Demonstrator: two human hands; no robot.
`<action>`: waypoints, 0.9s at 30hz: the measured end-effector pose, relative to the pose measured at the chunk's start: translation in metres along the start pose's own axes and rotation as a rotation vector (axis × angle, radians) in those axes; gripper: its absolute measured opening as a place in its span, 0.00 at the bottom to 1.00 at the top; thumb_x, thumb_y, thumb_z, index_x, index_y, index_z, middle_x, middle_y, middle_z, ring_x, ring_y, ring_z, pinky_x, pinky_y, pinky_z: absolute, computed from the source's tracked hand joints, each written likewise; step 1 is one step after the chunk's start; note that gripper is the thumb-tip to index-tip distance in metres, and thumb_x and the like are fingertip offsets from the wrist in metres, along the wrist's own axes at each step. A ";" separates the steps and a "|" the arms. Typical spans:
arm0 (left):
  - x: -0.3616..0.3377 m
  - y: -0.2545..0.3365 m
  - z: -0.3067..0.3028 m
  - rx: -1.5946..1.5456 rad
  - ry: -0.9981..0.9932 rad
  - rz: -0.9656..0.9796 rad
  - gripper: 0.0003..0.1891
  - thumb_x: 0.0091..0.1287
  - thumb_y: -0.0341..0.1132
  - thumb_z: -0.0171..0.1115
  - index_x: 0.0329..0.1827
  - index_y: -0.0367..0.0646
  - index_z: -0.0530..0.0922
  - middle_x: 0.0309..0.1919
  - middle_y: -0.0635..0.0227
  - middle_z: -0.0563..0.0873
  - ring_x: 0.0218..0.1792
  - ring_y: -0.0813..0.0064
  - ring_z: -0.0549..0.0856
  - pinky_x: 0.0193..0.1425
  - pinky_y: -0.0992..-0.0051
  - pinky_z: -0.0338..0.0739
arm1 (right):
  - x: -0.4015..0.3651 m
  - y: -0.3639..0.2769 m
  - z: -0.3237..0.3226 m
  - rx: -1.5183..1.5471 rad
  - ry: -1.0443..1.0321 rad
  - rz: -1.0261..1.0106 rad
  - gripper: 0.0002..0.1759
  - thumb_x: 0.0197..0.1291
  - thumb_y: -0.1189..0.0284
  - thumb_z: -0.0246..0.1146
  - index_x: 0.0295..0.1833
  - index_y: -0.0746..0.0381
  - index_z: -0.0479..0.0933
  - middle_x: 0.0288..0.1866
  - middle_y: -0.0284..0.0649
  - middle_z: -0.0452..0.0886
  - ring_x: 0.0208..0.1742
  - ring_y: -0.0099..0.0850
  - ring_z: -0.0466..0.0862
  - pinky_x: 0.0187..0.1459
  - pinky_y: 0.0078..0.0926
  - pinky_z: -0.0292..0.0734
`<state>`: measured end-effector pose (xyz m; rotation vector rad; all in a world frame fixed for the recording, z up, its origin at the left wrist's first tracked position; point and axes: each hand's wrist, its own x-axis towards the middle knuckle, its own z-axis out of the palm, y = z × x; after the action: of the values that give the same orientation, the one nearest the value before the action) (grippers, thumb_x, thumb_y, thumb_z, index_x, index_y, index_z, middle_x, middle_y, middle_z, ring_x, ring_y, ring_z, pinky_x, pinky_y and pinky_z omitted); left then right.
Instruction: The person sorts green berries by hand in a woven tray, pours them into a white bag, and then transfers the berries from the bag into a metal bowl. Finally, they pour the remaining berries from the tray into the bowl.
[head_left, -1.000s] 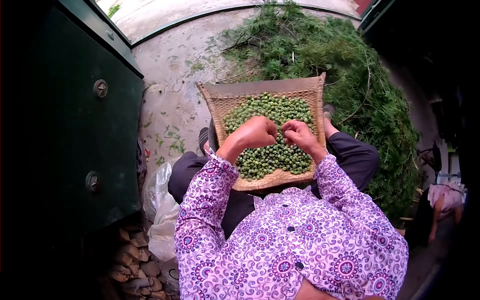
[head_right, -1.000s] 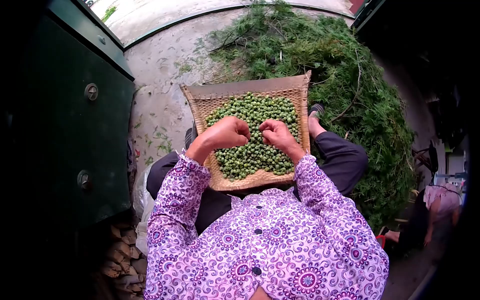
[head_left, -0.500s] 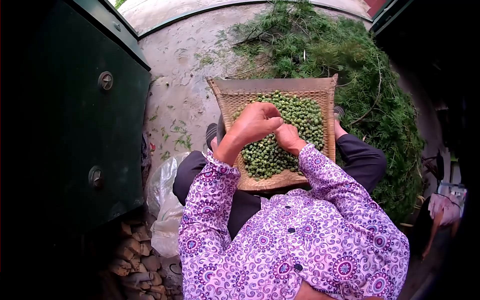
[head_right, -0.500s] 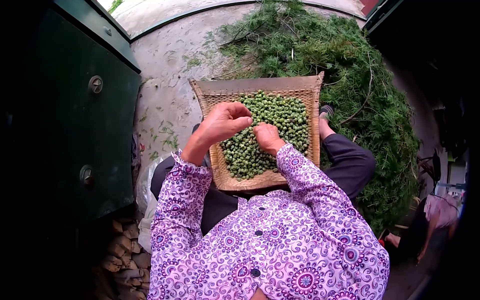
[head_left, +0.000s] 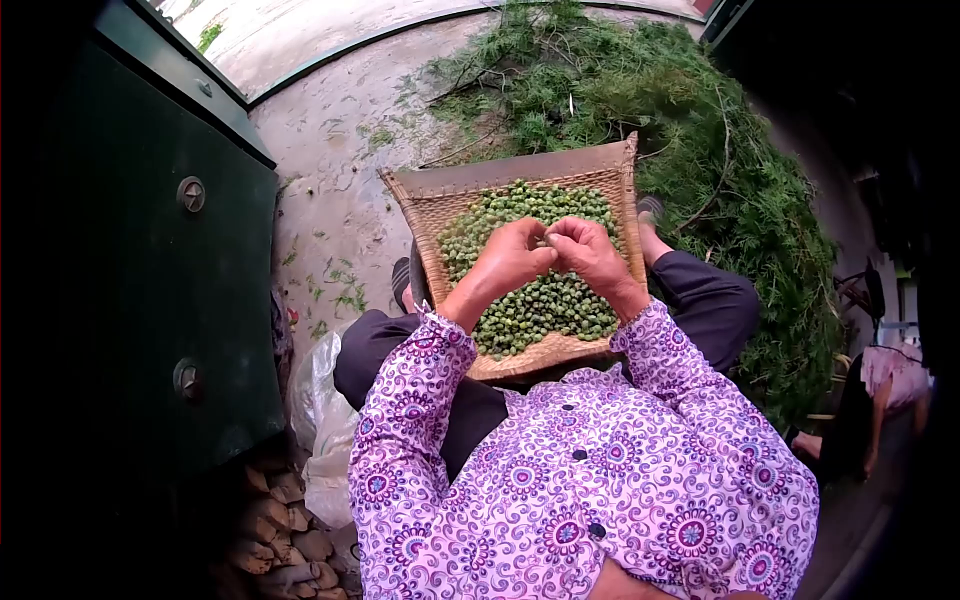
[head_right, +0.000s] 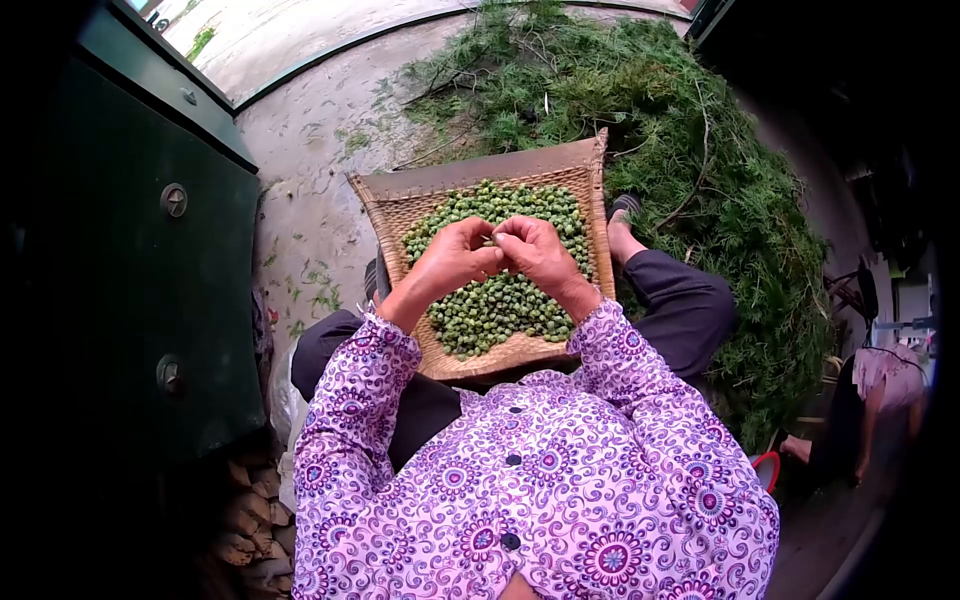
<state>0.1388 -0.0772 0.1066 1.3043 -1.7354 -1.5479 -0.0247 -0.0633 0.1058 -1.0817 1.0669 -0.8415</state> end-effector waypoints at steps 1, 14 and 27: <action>0.001 0.002 0.000 -0.126 -0.002 -0.044 0.16 0.56 0.33 0.62 0.45 0.35 0.75 0.32 0.65 0.81 0.31 0.78 0.81 0.32 0.79 0.76 | -0.002 -0.004 -0.001 0.001 0.005 -0.004 0.07 0.62 0.71 0.55 0.36 0.63 0.74 0.25 0.27 0.74 0.23 0.15 0.74 0.23 0.13 0.68; -0.016 0.004 -0.024 0.262 -0.206 0.022 0.14 0.49 0.31 0.63 0.40 0.36 0.80 0.30 0.62 0.84 0.32 0.74 0.82 0.39 0.75 0.76 | 0.032 0.070 -0.015 -1.106 -0.083 -0.169 0.07 0.45 0.74 0.59 0.30 0.66 0.78 0.29 0.53 0.79 0.32 0.47 0.81 0.36 0.39 0.76; -0.019 0.014 -0.042 0.259 -0.003 0.072 0.15 0.53 0.37 0.64 0.39 0.36 0.80 0.32 0.60 0.84 0.35 0.70 0.83 0.40 0.72 0.76 | 0.050 0.103 -0.018 -1.389 -0.092 0.180 0.09 0.46 0.72 0.58 0.30 0.65 0.80 0.31 0.51 0.81 0.36 0.45 0.82 0.39 0.39 0.77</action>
<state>0.1778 -0.0824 0.1346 1.3425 -2.0137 -1.3193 -0.0242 -0.0864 -0.0080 -2.0598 1.6598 0.2482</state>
